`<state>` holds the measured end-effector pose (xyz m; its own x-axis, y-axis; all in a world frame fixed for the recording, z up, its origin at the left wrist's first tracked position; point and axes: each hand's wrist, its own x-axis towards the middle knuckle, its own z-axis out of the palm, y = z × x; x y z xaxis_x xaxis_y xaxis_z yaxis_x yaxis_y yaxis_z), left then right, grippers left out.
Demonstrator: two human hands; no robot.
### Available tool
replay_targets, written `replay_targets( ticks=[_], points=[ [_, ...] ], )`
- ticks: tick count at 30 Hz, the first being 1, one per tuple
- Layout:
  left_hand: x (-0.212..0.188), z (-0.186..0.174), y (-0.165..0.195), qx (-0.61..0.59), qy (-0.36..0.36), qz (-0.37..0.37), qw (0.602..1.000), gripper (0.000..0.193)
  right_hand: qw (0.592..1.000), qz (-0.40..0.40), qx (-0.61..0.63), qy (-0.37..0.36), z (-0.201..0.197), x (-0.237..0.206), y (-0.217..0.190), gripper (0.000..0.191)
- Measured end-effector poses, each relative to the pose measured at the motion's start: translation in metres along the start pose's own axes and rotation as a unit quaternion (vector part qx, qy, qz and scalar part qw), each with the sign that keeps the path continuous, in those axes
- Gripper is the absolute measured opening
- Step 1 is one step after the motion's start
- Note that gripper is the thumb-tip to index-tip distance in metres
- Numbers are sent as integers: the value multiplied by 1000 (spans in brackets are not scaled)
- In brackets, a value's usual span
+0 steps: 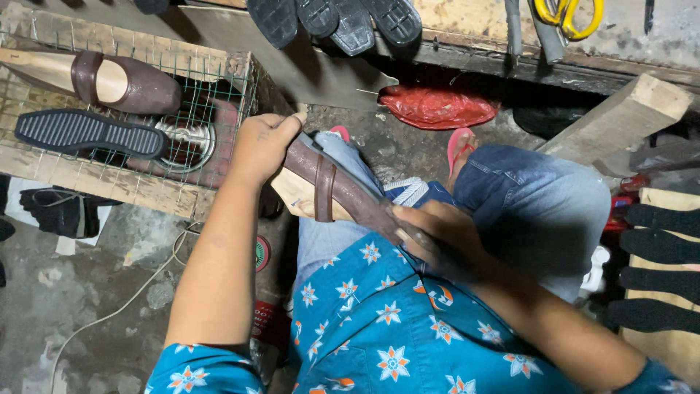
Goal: The person uses a hammer to tap the heel area of a brown shoe held on a wooden last. Then the person removes the last, picks up a black rubber sole, and fits it onto the shoe.
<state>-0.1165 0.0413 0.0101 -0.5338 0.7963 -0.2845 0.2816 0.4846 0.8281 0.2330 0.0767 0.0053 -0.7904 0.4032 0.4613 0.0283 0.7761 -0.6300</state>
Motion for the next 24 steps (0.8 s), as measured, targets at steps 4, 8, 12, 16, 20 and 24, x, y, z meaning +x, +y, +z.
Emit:
replay_targets(
  ticks=[4, 8, 12, 16, 20, 24],
  points=[
    [4, 2, -2, -78, -10, -17, 997, 43, 999, 17, 51, 7, 0, 13, -3, 52],
    [1, -1, -4, -29, -9, -13, 999, 46, 999, -29, -37, 3, -6, 12, -11, 51],
    [-4, 4, 5, -2, -18, 6, 1000, 44, 1000, -18, -14, 20, 2, 17, -11, 57],
    [-13, 11, 21, 31, -20, 98, 995, 45, 981, 181, 69, 28, 30, 33, -7, 62],
    [-21, 15, 27, -22, -69, 98, 993, 49, 894, 320, 302, 85, 48, 43, -2, 72],
    [-30, 36, 22, -10, -83, 112, 990, 55, 886, 363, 263, 118, 48, 53, 3, 66]
  ],
)
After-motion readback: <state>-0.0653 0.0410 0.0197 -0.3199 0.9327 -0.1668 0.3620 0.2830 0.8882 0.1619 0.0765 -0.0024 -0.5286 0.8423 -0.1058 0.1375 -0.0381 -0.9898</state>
